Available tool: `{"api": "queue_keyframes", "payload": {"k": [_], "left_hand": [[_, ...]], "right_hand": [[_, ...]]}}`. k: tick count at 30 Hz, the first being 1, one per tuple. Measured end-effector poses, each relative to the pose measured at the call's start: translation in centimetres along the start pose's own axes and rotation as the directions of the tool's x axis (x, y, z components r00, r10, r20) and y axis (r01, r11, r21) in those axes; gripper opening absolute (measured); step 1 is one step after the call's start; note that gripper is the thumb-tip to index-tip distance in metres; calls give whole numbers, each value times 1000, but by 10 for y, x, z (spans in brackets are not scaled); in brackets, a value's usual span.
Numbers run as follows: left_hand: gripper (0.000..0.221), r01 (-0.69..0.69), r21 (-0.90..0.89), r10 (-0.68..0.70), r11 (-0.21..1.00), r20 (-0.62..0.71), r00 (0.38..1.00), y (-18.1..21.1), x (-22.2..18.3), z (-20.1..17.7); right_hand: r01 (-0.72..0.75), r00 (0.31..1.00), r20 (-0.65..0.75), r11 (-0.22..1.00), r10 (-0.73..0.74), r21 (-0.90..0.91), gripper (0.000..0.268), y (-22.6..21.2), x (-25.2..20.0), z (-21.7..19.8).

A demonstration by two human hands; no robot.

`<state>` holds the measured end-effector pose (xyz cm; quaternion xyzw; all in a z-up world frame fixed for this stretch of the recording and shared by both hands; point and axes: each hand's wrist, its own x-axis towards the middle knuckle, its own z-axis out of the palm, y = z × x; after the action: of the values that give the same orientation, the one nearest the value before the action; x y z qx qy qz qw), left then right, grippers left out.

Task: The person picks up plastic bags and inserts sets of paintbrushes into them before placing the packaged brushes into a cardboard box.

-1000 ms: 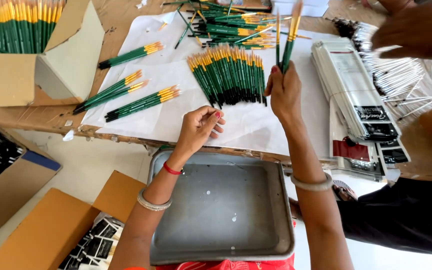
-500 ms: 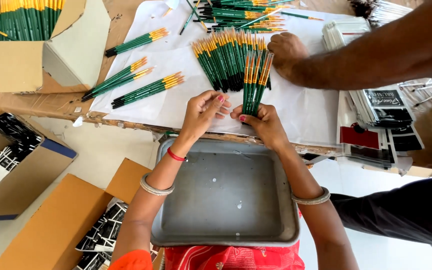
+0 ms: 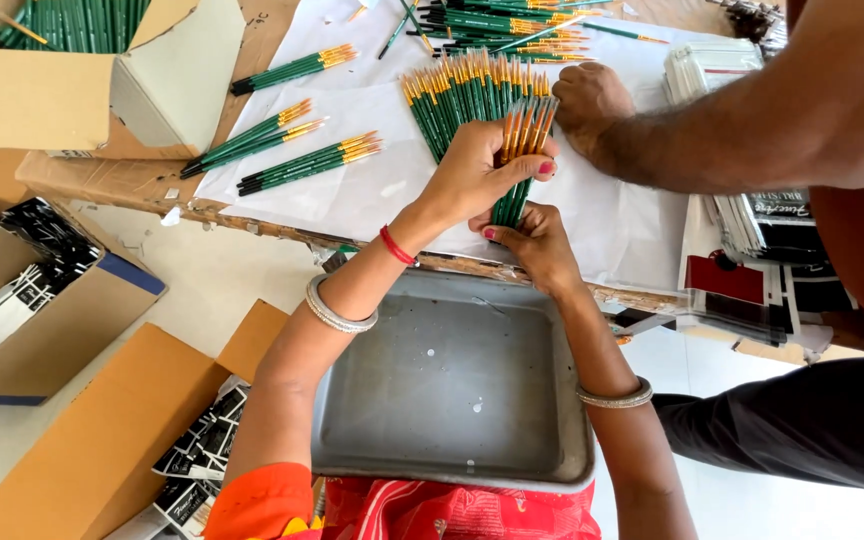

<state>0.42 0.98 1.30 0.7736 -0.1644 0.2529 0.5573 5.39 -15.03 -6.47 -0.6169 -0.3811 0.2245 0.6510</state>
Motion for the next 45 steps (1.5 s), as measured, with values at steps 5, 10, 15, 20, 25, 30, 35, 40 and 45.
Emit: {"api": "queue_keyframes", "payload": {"k": [5, 10, 15, 20, 25, 30, 35, 40, 45], "left_hand": [[27, 39, -177, -31, 983, 46, 998, 13, -4, -8], [29, 106, -171, -93, 980, 84, 992, 17, -2, -15], [32, 75, -251, -40, 965, 143, 989, 10, 0, -13], [42, 119, -291, -69, 949, 178, 982, 11, -4, -10], [51, 104, -314, -78, 944, 93, 993, 21, -8, -10], [54, 56, -352, -66, 934, -16, 998, 15, -8, -13], [54, 67, -384, -78, 921, -14, 997, 15, -9, -12], [45, 58, -380, -71, 923, -20, 997, 6, -19, 10], [36, 133, -433, -221, 892, -161, 962, -9, -35, 26]], "right_hand": [[-10, 1000, 20, 999, 9, 31, 21, -8, -2, 1], [-23, 999, 40, 998, 21, 54, 23, -20, -5, 3], [-44, 998, 38, 998, 42, 53, 24, -21, -6, 3], [-57, 998, 16, 995, 56, 83, 22, -12, -4, 0], [-53, 999, 10, 990, 52, 128, 23, -6, -1, -2], [-66, 998, 15, 988, 64, 143, 24, -9, -2, -1], [-89, 996, 8, 974, 89, 210, 22, -5, -1, -2], [-43, 999, -3, 989, 44, 145, 17, 36, -1, -21], [87, 991, 92, 992, -96, 92, 26, -2, -3, -5]]}}
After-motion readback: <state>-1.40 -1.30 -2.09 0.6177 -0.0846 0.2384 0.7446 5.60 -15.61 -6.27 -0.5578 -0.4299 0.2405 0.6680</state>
